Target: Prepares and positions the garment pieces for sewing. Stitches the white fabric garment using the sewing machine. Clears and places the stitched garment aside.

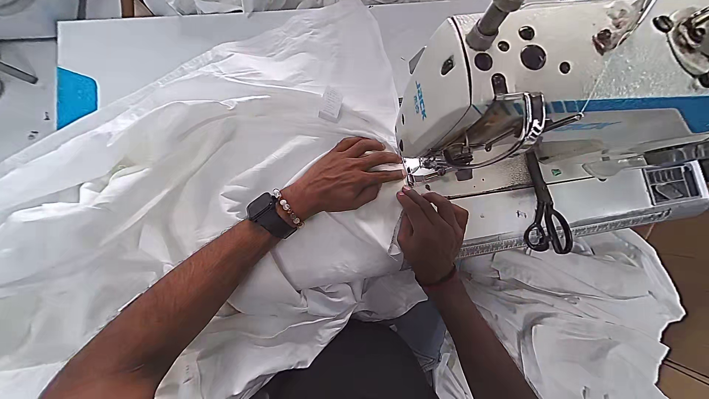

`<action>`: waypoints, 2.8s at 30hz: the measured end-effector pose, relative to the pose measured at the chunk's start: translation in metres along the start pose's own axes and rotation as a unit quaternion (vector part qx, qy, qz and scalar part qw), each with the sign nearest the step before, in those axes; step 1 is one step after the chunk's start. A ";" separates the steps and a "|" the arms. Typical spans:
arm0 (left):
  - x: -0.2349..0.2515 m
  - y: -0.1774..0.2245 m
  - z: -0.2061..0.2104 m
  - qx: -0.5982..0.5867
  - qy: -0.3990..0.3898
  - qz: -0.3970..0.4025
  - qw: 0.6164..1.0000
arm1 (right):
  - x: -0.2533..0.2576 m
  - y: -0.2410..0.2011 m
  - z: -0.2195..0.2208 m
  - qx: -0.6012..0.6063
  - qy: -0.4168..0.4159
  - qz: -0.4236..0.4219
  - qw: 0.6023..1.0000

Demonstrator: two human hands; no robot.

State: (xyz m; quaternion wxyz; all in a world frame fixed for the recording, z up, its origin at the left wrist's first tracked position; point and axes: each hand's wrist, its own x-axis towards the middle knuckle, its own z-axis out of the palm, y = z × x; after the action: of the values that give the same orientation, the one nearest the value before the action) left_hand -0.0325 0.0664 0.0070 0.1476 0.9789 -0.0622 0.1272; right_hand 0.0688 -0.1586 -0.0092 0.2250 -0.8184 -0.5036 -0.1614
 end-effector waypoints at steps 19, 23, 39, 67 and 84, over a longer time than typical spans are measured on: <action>-0.008 0.058 0.017 0.051 0.030 -0.149 0.987 | -0.048 -0.065 -0.059 0.358 -0.127 0.321 0.868; -0.004 0.052 0.015 0.059 0.052 -0.130 0.988 | -0.043 -0.061 -0.061 0.381 -0.089 0.332 0.858; 0.000 0.053 0.018 0.087 0.080 -0.114 0.986 | -0.018 -0.038 -0.043 0.274 -0.093 0.275 0.917; -0.005 0.042 0.022 0.082 0.100 -0.108 0.986 | -0.001 -0.034 -0.046 0.185 -0.106 0.244 0.946; -0.005 0.064 0.025 0.038 0.050 -0.159 0.985 | -0.017 -0.043 -0.049 0.220 -0.115 0.242 0.938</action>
State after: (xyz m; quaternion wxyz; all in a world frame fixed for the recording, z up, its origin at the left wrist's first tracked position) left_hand -0.0421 -0.0019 -0.0003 0.1321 0.9735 0.1064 0.1534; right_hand 0.0211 -0.1811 0.0326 0.3725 -0.8584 -0.3358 0.1081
